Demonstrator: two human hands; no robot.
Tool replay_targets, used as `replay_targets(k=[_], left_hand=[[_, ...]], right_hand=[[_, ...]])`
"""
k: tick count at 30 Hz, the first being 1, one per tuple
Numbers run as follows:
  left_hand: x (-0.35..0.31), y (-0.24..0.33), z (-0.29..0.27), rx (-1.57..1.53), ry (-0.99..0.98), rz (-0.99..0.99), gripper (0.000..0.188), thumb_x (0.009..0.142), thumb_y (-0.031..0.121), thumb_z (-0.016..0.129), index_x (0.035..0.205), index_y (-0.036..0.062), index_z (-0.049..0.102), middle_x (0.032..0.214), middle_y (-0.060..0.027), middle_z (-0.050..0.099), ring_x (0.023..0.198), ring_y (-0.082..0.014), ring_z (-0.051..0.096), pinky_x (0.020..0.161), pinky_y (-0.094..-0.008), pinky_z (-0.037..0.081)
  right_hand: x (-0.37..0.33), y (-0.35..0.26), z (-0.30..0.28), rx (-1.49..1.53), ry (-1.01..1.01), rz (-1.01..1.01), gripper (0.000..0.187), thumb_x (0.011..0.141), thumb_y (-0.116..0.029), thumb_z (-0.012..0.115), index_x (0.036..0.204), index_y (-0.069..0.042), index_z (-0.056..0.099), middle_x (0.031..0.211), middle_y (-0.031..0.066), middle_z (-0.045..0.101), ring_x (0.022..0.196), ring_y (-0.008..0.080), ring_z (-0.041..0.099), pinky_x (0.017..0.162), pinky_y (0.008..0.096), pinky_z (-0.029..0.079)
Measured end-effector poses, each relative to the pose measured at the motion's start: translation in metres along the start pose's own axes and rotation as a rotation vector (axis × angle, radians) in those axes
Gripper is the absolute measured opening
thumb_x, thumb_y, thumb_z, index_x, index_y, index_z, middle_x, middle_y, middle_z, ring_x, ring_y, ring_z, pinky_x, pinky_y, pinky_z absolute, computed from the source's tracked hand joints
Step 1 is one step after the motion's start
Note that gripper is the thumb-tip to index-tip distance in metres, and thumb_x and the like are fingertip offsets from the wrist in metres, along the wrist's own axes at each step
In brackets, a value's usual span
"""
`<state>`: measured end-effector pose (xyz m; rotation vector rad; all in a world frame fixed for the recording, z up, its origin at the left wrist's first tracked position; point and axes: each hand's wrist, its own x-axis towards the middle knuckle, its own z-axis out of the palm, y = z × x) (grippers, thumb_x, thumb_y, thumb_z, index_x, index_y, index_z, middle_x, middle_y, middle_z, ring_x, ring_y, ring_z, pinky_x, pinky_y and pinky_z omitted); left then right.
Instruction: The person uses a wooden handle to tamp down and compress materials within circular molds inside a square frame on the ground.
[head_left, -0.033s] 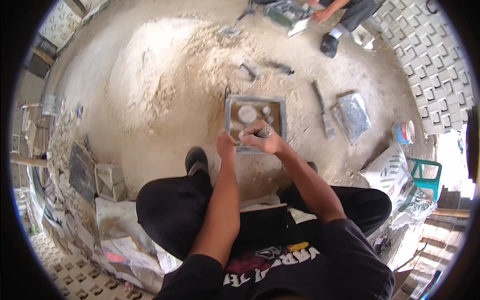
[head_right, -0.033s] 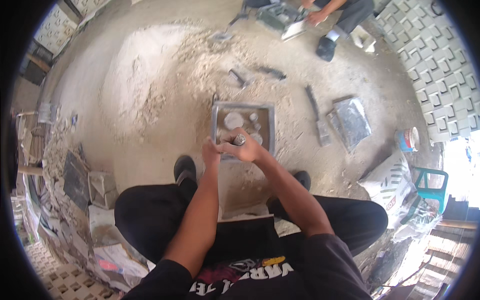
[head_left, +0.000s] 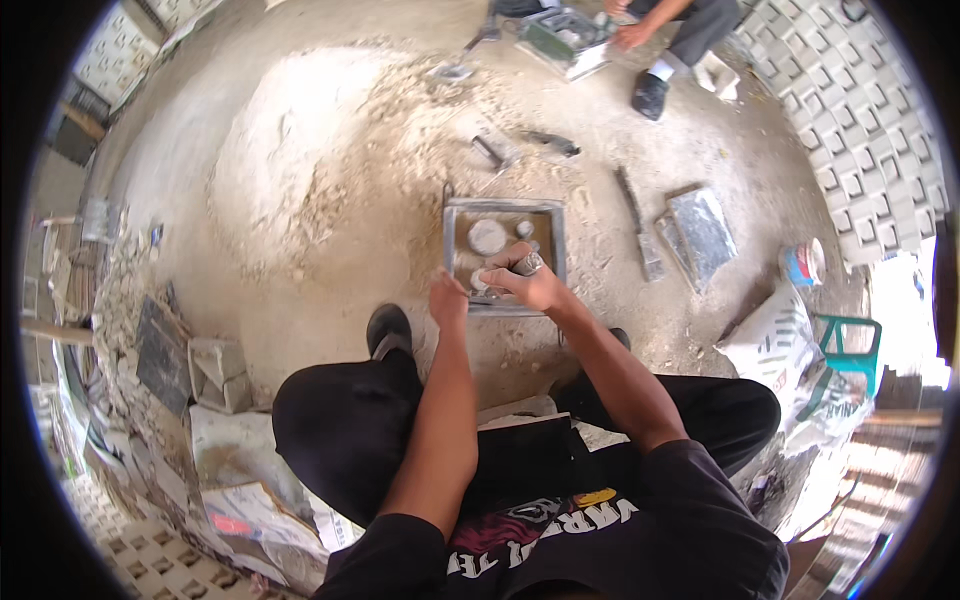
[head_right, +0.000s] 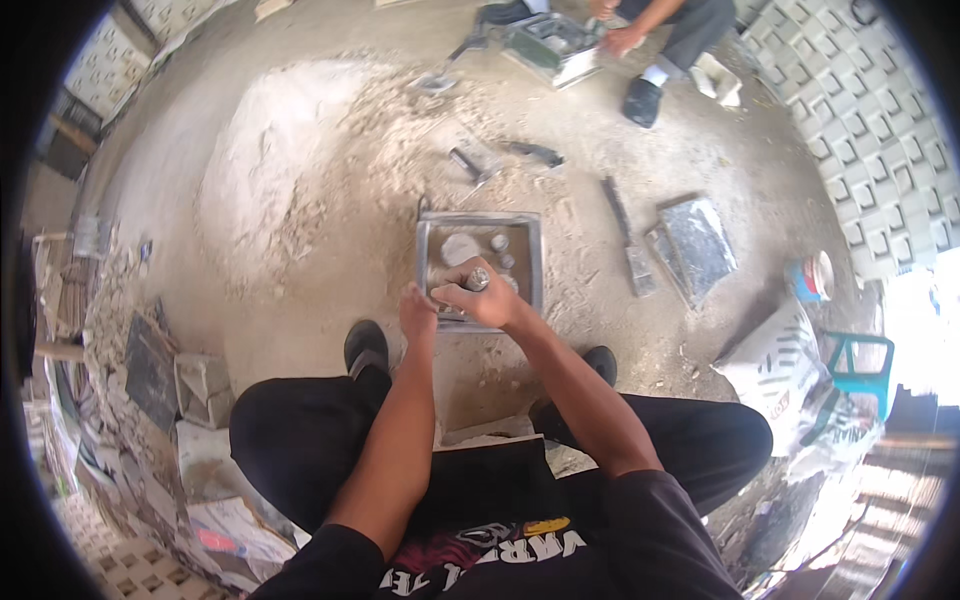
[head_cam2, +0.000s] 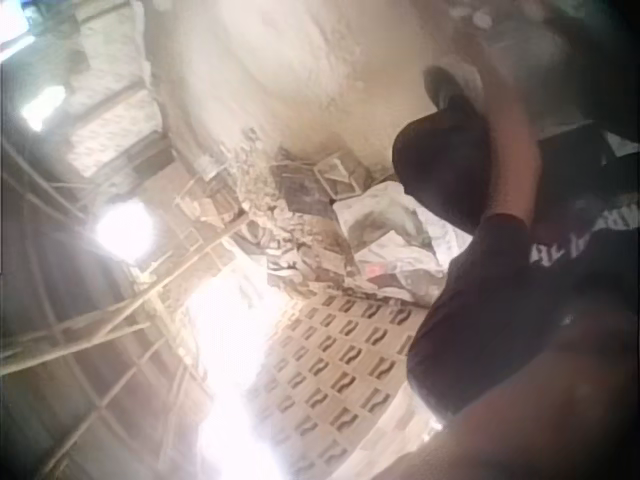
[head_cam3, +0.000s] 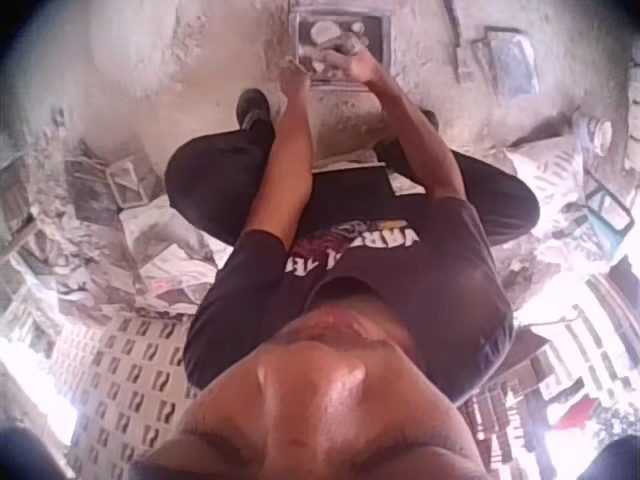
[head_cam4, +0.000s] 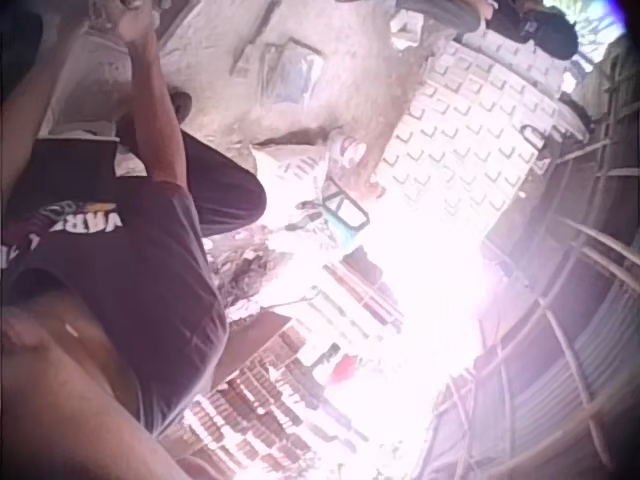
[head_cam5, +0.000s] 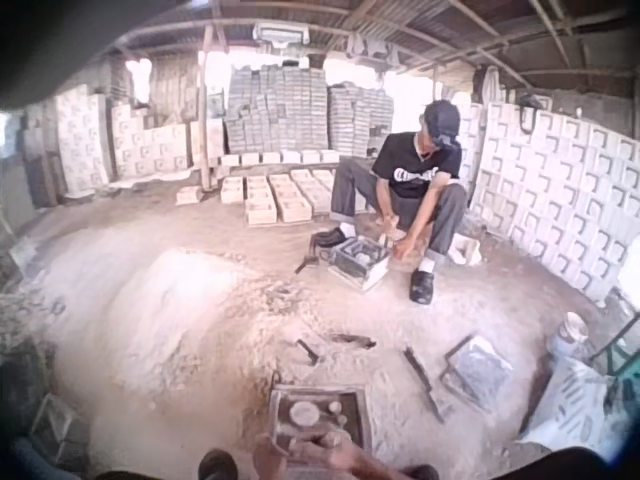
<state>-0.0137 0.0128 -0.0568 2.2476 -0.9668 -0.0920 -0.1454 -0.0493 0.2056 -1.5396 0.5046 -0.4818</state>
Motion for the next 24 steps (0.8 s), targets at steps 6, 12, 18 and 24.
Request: replay_targets(k=[6,12,18,24], left_hand=[[0.014,0.031,-0.019,-0.258,-0.336,-0.413,0.071,0.099,0.047,0.016,0.108,-0.0061,0.062,0.104,-0.0301,0.063,0.105,-0.0461,0.056,0.092,-0.0521,0.042],[0.022,-0.011,0.010,-0.155,-0.444,-0.446,0.064,0.098,0.041,0.021,0.103,-0.0070,0.062,0.101,-0.0308,0.063,0.104,-0.0463,0.057,0.090,-0.0529,0.043],[0.023,-0.027,0.016,-0.184,-0.431,-0.278,0.050,0.095,0.032,0.029,0.100,-0.0046,0.062,0.101,-0.0289,0.063,0.100,-0.0444,0.059,0.084,-0.0513,0.046],[0.033,-0.036,0.008,-0.130,-0.457,-0.389,0.051,0.093,0.035,0.034,0.102,-0.0053,0.063,0.105,-0.0284,0.063,0.103,-0.0425,0.059,0.086,-0.0494,0.045]], right_hand=[[-0.044,0.021,-0.009,-0.377,0.140,-0.126,0.017,0.075,-0.014,0.076,0.080,0.000,0.067,0.079,0.0091,0.063,0.079,0.0173,0.061,0.075,0.0309,0.046],[-0.053,0.027,-0.016,-0.145,0.184,-0.104,0.023,0.076,-0.022,0.074,0.080,0.000,0.066,0.086,0.0109,0.065,0.085,0.0204,0.060,0.080,0.0326,0.045],[-0.040,0.012,-0.025,-0.127,-0.001,-0.134,0.018,0.076,-0.013,0.071,0.075,-0.001,0.059,0.080,0.0094,0.060,0.074,0.0171,0.056,0.069,0.0304,0.043],[-0.021,0.010,-0.010,-0.060,0.223,-0.267,0.032,0.076,-0.007,0.064,0.054,-0.003,0.041,0.050,0.0059,0.040,0.050,0.0157,0.041,0.050,0.0318,0.032]])
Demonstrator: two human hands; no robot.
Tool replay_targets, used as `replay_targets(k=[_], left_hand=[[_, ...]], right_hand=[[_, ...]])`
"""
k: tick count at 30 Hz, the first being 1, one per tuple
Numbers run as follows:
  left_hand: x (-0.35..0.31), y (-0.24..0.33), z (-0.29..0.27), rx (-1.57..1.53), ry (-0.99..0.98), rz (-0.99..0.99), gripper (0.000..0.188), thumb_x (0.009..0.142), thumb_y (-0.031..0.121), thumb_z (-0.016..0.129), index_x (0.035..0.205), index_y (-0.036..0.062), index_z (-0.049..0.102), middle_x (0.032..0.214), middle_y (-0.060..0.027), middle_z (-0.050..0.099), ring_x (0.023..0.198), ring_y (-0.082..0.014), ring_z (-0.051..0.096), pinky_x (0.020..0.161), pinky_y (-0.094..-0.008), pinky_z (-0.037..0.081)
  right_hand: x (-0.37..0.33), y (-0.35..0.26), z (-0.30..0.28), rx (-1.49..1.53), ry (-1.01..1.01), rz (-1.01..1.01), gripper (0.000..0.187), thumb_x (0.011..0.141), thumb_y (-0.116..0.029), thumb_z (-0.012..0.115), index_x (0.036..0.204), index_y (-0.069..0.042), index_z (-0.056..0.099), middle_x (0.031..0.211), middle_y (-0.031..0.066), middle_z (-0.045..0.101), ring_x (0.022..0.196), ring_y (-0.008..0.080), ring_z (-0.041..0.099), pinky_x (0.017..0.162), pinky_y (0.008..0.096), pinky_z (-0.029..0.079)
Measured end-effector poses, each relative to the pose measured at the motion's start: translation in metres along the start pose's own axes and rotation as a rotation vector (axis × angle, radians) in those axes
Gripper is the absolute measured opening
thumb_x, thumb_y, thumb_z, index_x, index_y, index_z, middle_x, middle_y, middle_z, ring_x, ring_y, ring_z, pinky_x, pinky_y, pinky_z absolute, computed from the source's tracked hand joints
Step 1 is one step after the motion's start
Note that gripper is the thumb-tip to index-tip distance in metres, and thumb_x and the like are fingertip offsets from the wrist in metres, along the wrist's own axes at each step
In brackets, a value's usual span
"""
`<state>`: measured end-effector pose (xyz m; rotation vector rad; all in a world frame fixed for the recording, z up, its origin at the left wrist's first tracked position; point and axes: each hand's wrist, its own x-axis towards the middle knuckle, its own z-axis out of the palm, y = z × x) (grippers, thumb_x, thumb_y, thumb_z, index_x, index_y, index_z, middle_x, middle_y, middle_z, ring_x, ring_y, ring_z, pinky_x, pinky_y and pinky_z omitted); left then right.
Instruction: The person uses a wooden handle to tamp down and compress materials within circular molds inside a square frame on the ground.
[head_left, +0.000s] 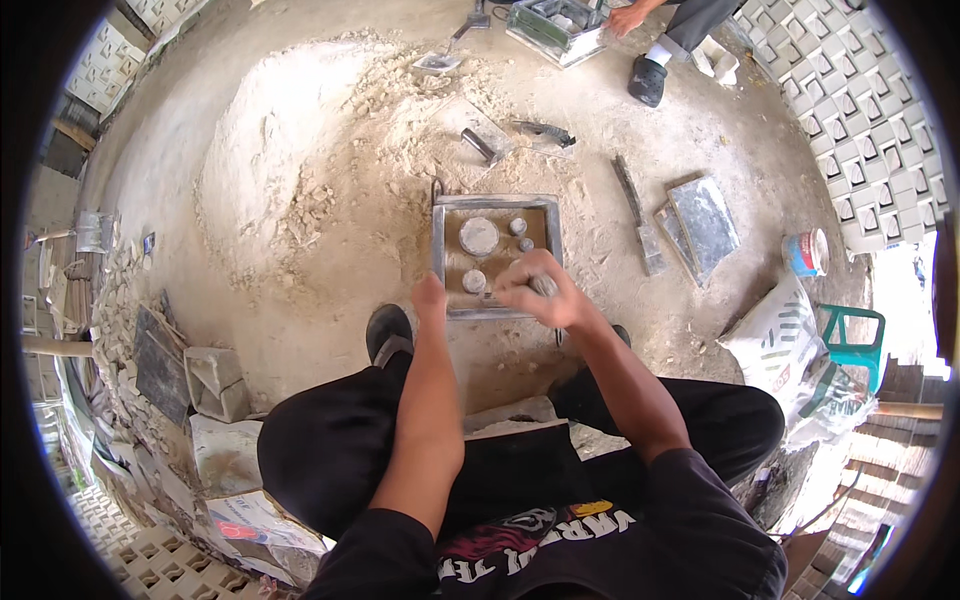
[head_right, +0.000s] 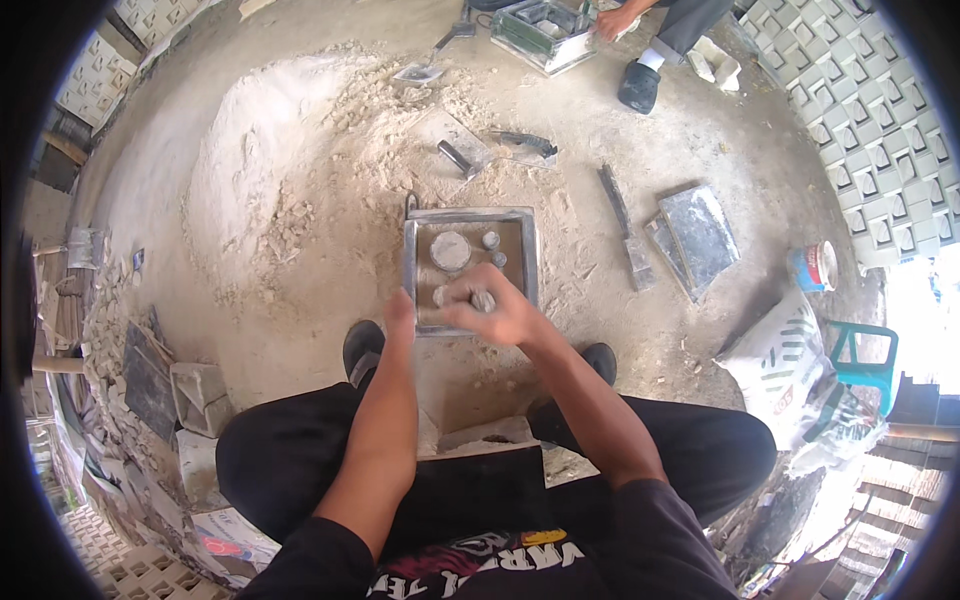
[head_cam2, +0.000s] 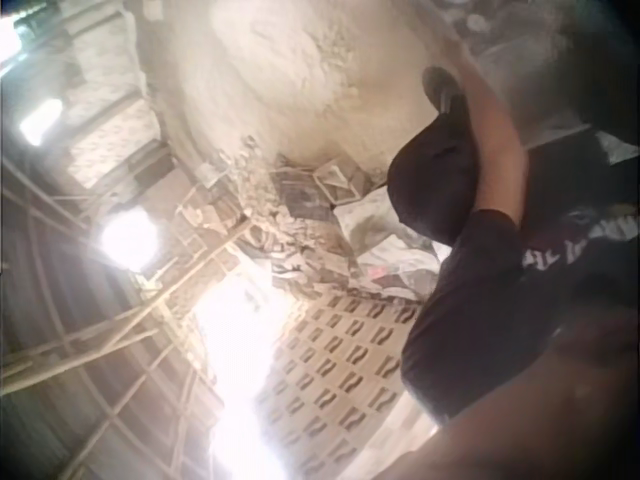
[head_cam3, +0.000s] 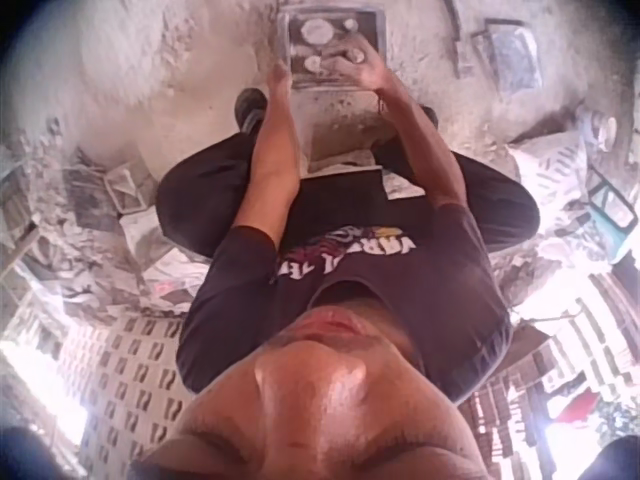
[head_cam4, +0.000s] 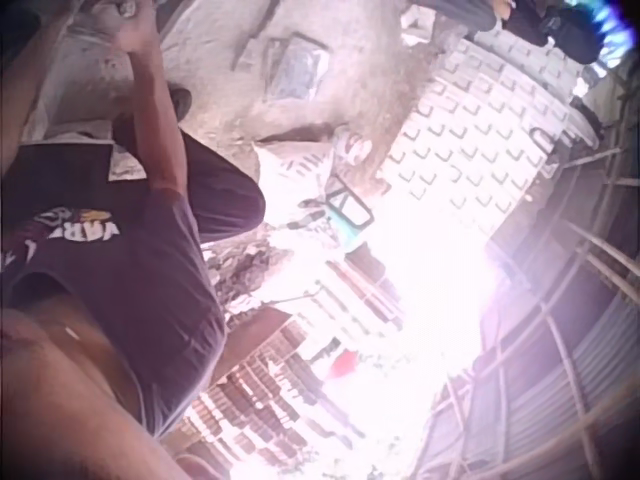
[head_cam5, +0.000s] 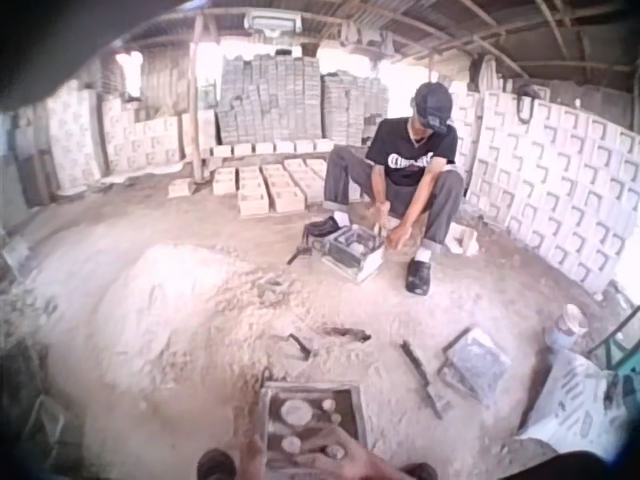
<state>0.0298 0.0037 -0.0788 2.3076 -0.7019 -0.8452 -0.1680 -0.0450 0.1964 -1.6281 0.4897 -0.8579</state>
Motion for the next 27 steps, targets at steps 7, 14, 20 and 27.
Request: replay_targets(k=[7,14,20,27], left_hand=[[-0.040,0.058,-0.012,0.016,0.099,-0.233,0.057,0.088,0.039,0.037,0.098,-0.0083,0.067,0.102,-0.0310,0.064,0.101,-0.0456,0.060,0.090,-0.0509,0.045],[-0.045,0.065,-0.028,-0.027,0.100,-0.257,0.057,0.088,0.040,0.037,0.098,-0.0065,0.068,0.102,-0.0297,0.064,0.099,-0.0451,0.061,0.090,-0.0505,0.045],[-0.042,0.059,-0.024,0.021,0.111,-0.201,0.061,0.089,0.044,0.038,0.097,-0.0083,0.067,0.102,-0.0300,0.064,0.100,-0.0458,0.061,0.090,-0.0501,0.046],[-0.034,0.054,-0.019,0.029,0.148,-0.206,0.062,0.089,0.043,0.038,0.095,-0.0116,0.066,0.100,-0.0327,0.063,0.099,-0.0469,0.061,0.089,-0.0508,0.046]], right_hand=[[0.001,0.003,-0.021,-0.085,-0.053,0.009,0.030,0.073,-0.007,0.064,0.054,-0.002,0.041,0.049,0.0057,0.036,0.046,0.0158,0.037,0.048,0.0336,0.030],[0.003,-0.016,-0.009,-0.104,-0.013,-0.054,0.029,0.073,-0.005,0.063,0.054,-0.003,0.043,0.050,0.0054,0.039,0.047,0.0167,0.038,0.048,0.0330,0.030],[-0.008,-0.027,-0.022,-0.063,-0.122,0.034,0.019,0.075,-0.004,0.066,0.060,-0.003,0.054,0.055,0.0064,0.049,0.052,0.0168,0.047,0.052,0.0321,0.036],[-0.008,-0.013,-0.019,-0.129,-0.233,0.116,0.015,0.078,-0.002,0.065,0.065,0.001,0.058,0.059,0.0085,0.059,0.050,0.0134,0.051,0.048,0.0296,0.039]])
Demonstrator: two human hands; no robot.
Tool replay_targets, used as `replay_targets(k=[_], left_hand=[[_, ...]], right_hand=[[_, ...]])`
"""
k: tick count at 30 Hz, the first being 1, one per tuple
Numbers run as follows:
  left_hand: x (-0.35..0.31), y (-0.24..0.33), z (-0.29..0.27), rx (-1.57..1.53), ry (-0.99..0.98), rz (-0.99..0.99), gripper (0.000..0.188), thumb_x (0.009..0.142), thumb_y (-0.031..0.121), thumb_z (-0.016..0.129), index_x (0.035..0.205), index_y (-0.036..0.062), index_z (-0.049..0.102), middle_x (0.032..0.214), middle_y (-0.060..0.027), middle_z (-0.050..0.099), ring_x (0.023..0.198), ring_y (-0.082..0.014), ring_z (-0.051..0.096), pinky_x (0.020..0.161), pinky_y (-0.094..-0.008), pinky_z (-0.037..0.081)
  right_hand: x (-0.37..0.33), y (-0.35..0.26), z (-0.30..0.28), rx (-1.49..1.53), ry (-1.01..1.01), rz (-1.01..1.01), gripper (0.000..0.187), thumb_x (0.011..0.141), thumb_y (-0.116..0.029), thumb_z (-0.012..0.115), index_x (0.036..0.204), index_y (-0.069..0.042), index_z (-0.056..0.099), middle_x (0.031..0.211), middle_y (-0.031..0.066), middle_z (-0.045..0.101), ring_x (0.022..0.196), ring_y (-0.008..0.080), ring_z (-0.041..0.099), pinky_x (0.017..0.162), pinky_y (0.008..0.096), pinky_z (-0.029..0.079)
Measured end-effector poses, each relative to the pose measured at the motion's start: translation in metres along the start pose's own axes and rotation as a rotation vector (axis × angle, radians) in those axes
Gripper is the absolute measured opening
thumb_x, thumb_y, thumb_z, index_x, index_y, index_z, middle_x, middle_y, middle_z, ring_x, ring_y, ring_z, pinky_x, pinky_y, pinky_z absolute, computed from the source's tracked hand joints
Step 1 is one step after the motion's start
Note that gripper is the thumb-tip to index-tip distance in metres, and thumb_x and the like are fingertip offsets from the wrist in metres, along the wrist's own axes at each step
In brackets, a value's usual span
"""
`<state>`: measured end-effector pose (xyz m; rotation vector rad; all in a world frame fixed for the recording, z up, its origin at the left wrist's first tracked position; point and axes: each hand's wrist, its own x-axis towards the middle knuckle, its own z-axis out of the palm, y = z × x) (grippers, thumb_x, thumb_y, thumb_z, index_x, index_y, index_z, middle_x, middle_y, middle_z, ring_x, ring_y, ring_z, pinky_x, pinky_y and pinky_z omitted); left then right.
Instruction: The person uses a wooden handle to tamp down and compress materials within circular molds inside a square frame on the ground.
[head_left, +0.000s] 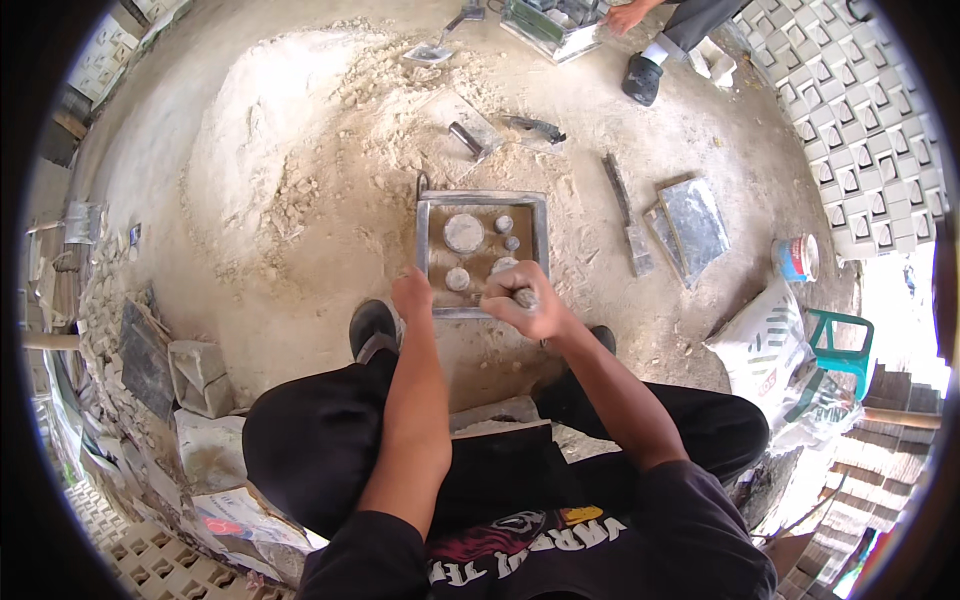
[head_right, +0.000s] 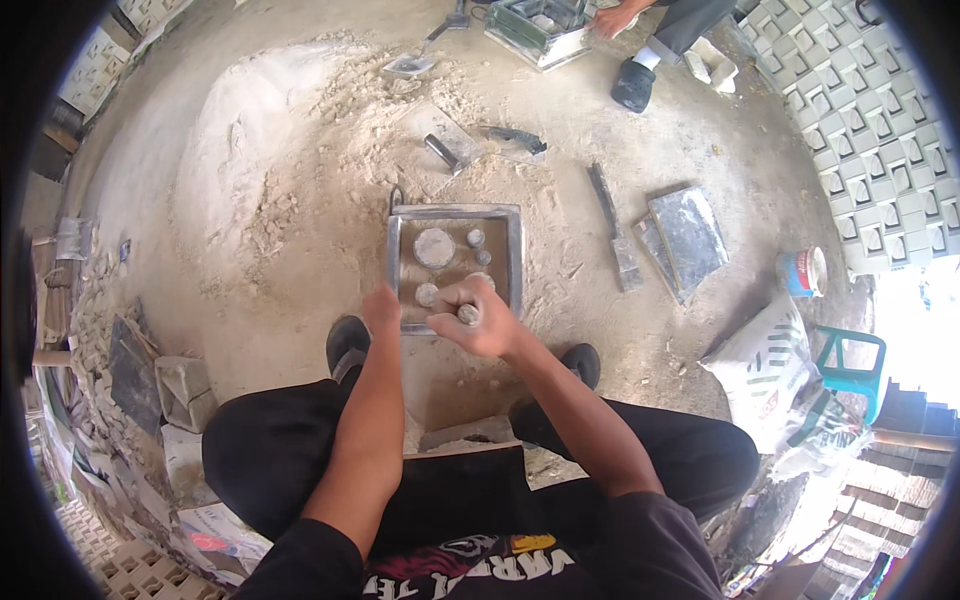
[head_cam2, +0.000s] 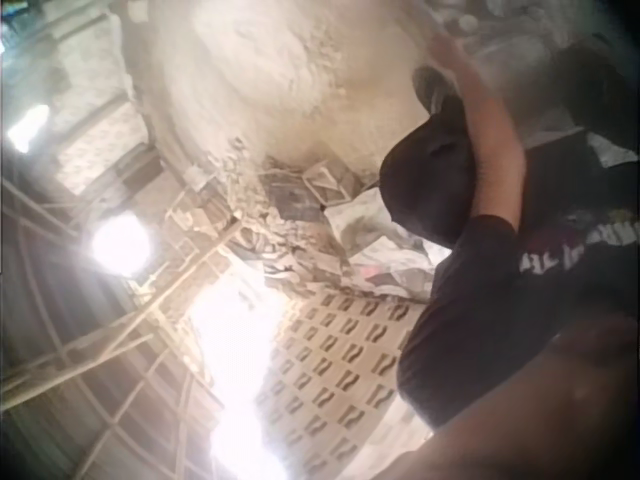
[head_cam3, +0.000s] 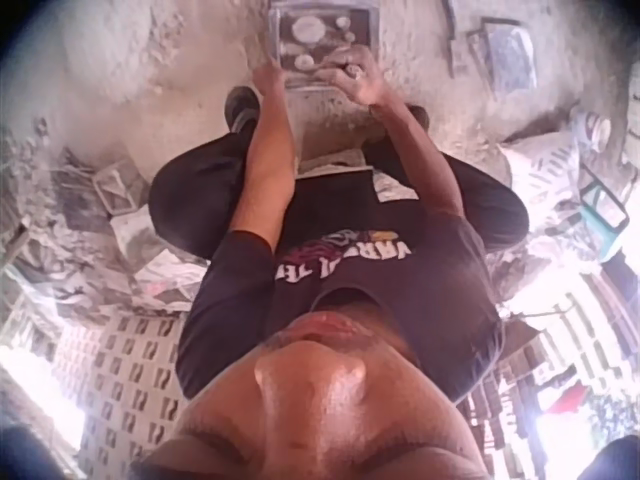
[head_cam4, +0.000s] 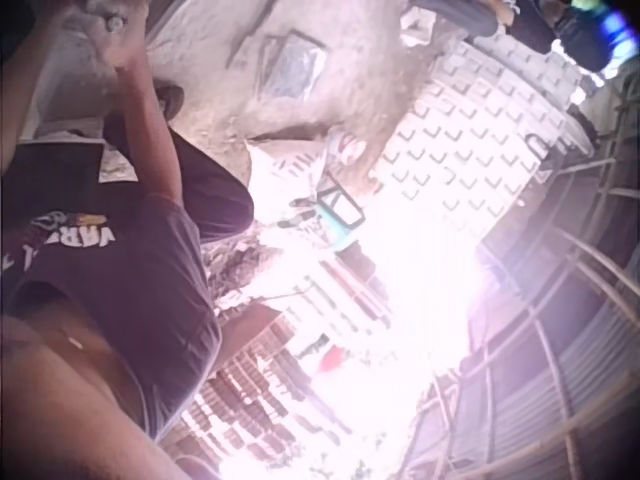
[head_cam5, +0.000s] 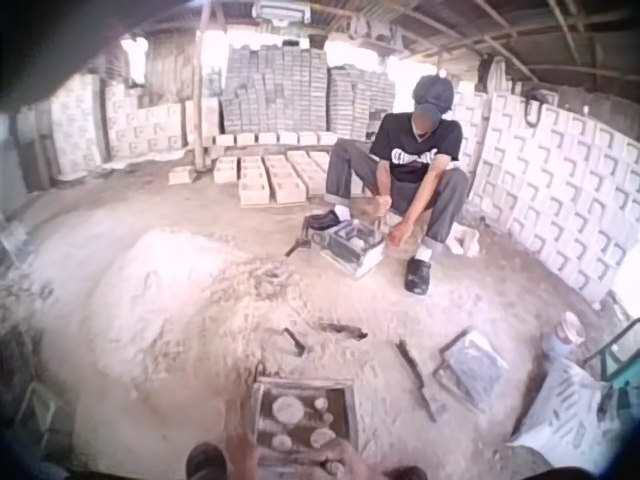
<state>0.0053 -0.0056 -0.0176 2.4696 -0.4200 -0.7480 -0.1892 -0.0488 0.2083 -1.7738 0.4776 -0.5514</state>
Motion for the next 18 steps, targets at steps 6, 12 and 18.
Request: replay_targets(k=[6,12,18], left_hand=[[-0.013,0.013,-0.012,-0.046,0.002,-0.057,0.063,0.089,0.044,0.038,0.095,-0.0115,0.066,0.100,-0.0333,0.063,0.100,-0.0476,0.060,0.090,-0.0508,0.046],[0.005,-0.009,0.003,0.005,-0.004,0.022,0.062,0.090,0.044,0.038,0.095,-0.0109,0.066,0.100,-0.0331,0.063,0.100,-0.0478,0.060,0.090,-0.0508,0.045],[0.013,-0.012,0.011,0.089,-0.021,0.149,0.061,0.090,0.044,0.038,0.094,-0.0090,0.067,0.099,-0.0320,0.064,0.099,-0.0467,0.060,0.090,-0.0498,0.045]], right_hand=[[0.014,-0.030,0.002,0.136,0.112,-0.082,0.028,0.077,0.001,0.061,0.055,-0.002,0.043,0.051,0.0026,0.040,0.049,0.0104,0.035,0.045,0.0302,0.028],[0.023,-0.042,0.006,0.146,0.098,-0.097,0.030,0.078,-0.002,0.060,0.056,0.000,0.042,0.051,0.0019,0.035,0.049,0.0105,0.032,0.046,0.0313,0.026],[0.018,-0.030,0.015,0.122,0.108,-0.083,0.033,0.079,-0.007,0.061,0.056,-0.001,0.039,0.051,0.0040,0.032,0.050,0.0109,0.030,0.047,0.0310,0.028]])
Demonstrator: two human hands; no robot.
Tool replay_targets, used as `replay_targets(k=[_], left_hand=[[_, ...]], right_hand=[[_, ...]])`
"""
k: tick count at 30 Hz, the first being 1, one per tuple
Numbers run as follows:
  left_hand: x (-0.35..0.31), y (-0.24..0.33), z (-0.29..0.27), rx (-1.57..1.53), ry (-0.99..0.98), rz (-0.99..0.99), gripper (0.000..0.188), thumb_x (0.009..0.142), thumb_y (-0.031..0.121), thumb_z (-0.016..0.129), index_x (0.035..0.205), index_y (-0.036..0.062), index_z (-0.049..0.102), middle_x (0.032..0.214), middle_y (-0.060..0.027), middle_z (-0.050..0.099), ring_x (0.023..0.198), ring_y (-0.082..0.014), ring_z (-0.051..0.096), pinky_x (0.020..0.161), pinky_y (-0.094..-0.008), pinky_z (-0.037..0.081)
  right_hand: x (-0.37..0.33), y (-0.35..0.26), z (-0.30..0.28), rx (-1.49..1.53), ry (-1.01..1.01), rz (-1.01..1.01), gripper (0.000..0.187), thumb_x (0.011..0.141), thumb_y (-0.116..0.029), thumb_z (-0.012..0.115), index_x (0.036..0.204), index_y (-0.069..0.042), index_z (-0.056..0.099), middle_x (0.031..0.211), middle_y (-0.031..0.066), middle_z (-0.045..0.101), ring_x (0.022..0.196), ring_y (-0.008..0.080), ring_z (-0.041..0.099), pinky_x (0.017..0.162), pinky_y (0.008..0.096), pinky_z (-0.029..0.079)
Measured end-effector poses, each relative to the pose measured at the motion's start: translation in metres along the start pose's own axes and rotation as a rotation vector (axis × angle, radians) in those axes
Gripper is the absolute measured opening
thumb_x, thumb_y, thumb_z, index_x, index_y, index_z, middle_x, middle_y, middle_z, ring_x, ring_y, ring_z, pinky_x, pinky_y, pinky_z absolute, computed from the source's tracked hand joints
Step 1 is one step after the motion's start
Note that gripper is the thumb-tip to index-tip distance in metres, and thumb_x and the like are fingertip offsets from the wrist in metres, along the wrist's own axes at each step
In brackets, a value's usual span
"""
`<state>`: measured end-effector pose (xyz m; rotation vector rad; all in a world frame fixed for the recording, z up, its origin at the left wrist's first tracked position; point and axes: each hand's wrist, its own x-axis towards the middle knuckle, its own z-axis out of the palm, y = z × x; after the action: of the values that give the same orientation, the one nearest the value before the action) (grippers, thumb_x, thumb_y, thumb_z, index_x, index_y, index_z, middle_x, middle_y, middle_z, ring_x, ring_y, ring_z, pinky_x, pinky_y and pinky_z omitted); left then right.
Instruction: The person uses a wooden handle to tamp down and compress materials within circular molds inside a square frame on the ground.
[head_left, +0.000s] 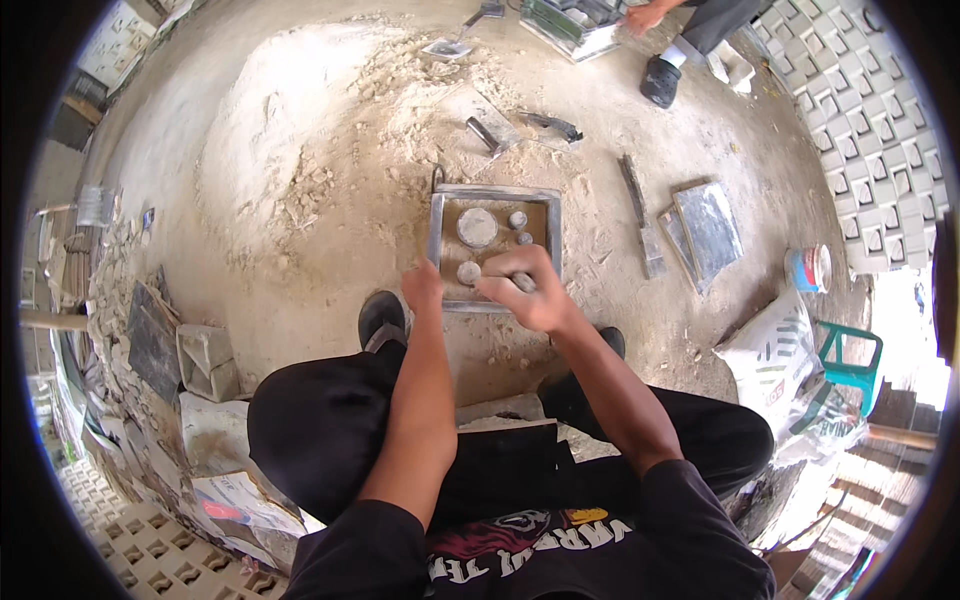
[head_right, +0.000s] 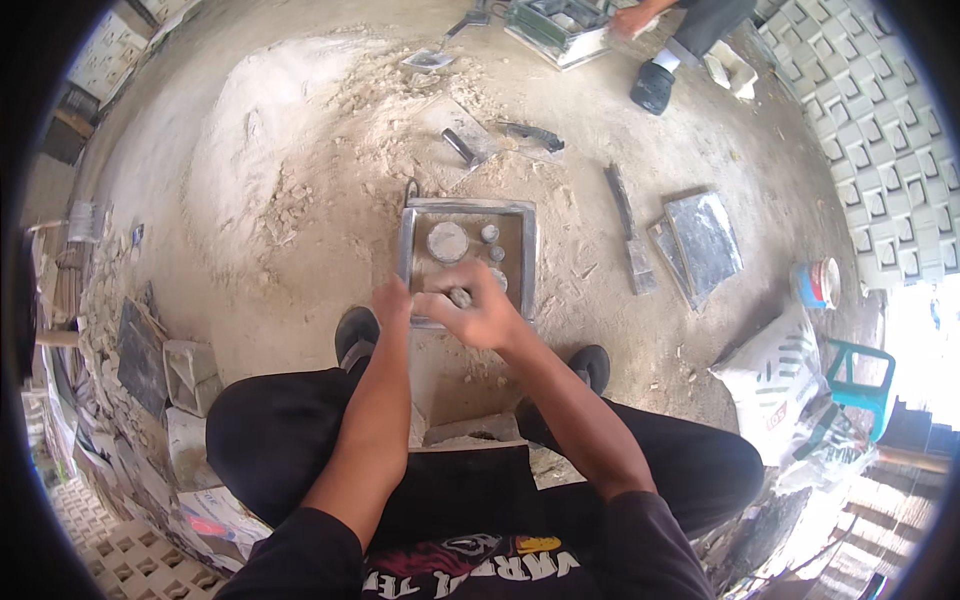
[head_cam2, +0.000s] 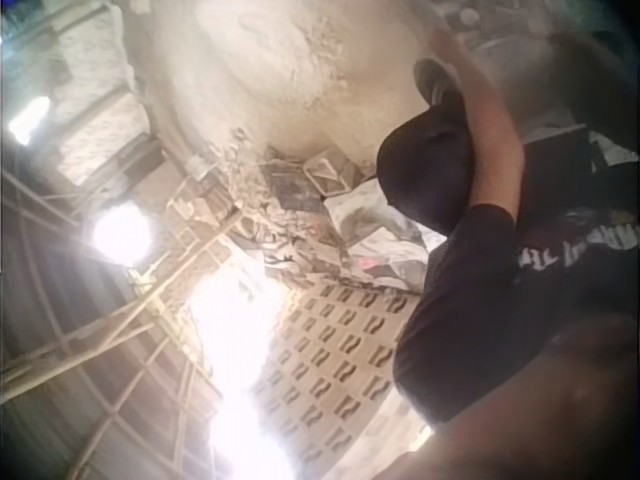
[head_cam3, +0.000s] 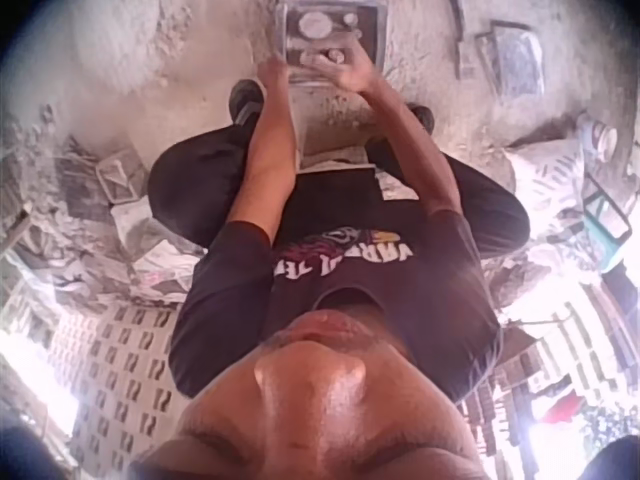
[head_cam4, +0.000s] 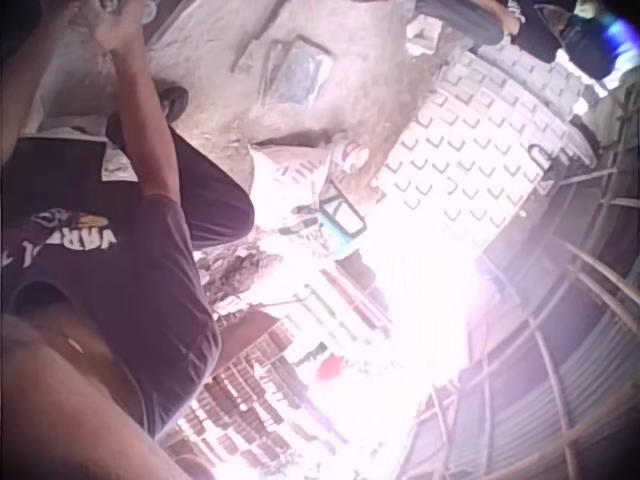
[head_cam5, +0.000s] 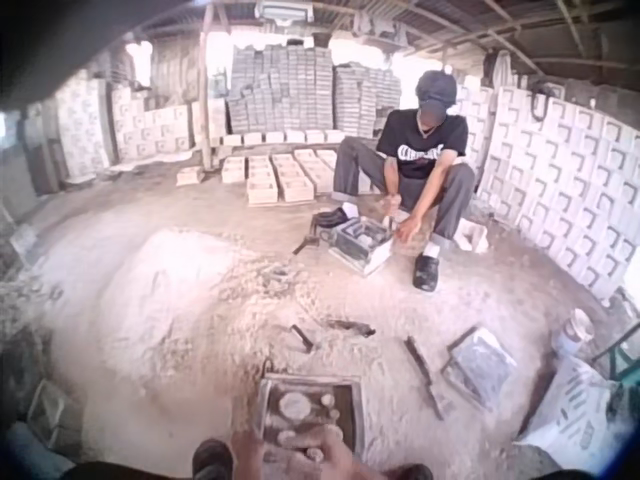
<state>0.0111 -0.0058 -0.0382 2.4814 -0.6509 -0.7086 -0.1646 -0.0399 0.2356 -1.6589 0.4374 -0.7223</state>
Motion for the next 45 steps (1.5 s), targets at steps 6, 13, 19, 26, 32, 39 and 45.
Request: replay_targets(k=[6,13,19,26,32,39,45], left_hand=[[0.001,-0.005,0.007,-0.058,0.009,-0.092,0.060,0.089,0.043,0.037,0.093,-0.0083,0.068,0.099,-0.0314,0.064,0.099,-0.0458,0.061,0.090,-0.0489,0.046],[-0.027,0.035,-0.031,-0.167,0.019,-0.267,0.061,0.088,0.045,0.038,0.096,-0.0064,0.068,0.102,-0.0299,0.064,0.099,-0.0455,0.061,0.090,-0.0494,0.046],[-0.026,0.031,-0.030,-0.177,0.023,-0.248,0.060,0.087,0.045,0.039,0.096,-0.0062,0.068,0.102,-0.0295,0.065,0.099,-0.0446,0.061,0.090,-0.0495,0.046],[0.001,-0.006,0.005,-0.071,0.036,-0.121,0.061,0.087,0.045,0.039,0.093,-0.0083,0.068,0.099,-0.0299,0.065,0.098,-0.0451,0.061,0.088,-0.0506,0.047],[-0.003,0.006,0.006,-0.054,-0.032,-0.092,0.061,0.088,0.046,0.040,0.093,-0.0081,0.068,0.100,-0.0306,0.064,0.100,-0.0452,0.061,0.088,-0.0508,0.047],[-0.013,0.024,-0.015,-0.129,0.013,-0.200,0.060,0.089,0.046,0.041,0.095,-0.0073,0.067,0.103,-0.0317,0.063,0.101,-0.0460,0.060,0.087,-0.0510,0.048],[-0.009,0.013,-0.010,-0.112,-0.005,-0.195,0.060,0.089,0.046,0.041,0.098,-0.0079,0.066,0.104,-0.0311,0.063,0.100,-0.0462,0.060,0.089,-0.0511,0.046]], right_hand=[[-0.012,0.028,0.009,-0.064,0.031,0.036,0.030,0.079,-0.004,0.059,0.056,0.000,0.039,0.051,0.0039,0.035,0.049,0.0110,0.032,0.046,0.0302,0.028],[-0.017,0.002,0.003,-0.124,0.021,0.063,0.024,0.078,0.005,0.056,0.057,0.001,0.045,0.051,0.0031,0.042,0.046,0.0103,0.038,0.044,0.0298,0.030],[-0.014,-0.010,-0.006,0.060,0.015,0.017,0.033,0.076,0.004,0.055,0.053,-0.002,0.033,0.050,-0.0017,0.035,0.047,0.0100,0.032,0.044,0.0315,0.023],[-0.026,-0.012,-0.018,-0.030,0.092,0.066,0.020,0.077,0.001,0.059,0.060,0.001,0.050,0.051,0.0013,0.040,0.050,0.0101,0.037,0.048,0.0291,0.029],[-0.032,-0.009,-0.031,-0.046,-0.019,0.109,0.027,0.079,0.000,0.061,0.057,0.000,0.045,0.053,0.0027,0.043,0.052,0.0089,0.038,0.048,0.0297,0.029],[-0.044,0.019,-0.029,-0.108,0.079,0.124,0.034,0.081,-0.003,0.060,0.053,-0.003,0.040,0.050,-0.0001,0.034,0.051,0.0082,0.035,0.048,0.0292,0.028],[-0.043,0.001,-0.023,-0.096,0.181,0.047,0.034,0.080,-0.001,0.060,0.052,-0.003,0.041,0.049,0.0000,0.035,0.050,0.0075,0.037,0.047,0.0283,0.028]])
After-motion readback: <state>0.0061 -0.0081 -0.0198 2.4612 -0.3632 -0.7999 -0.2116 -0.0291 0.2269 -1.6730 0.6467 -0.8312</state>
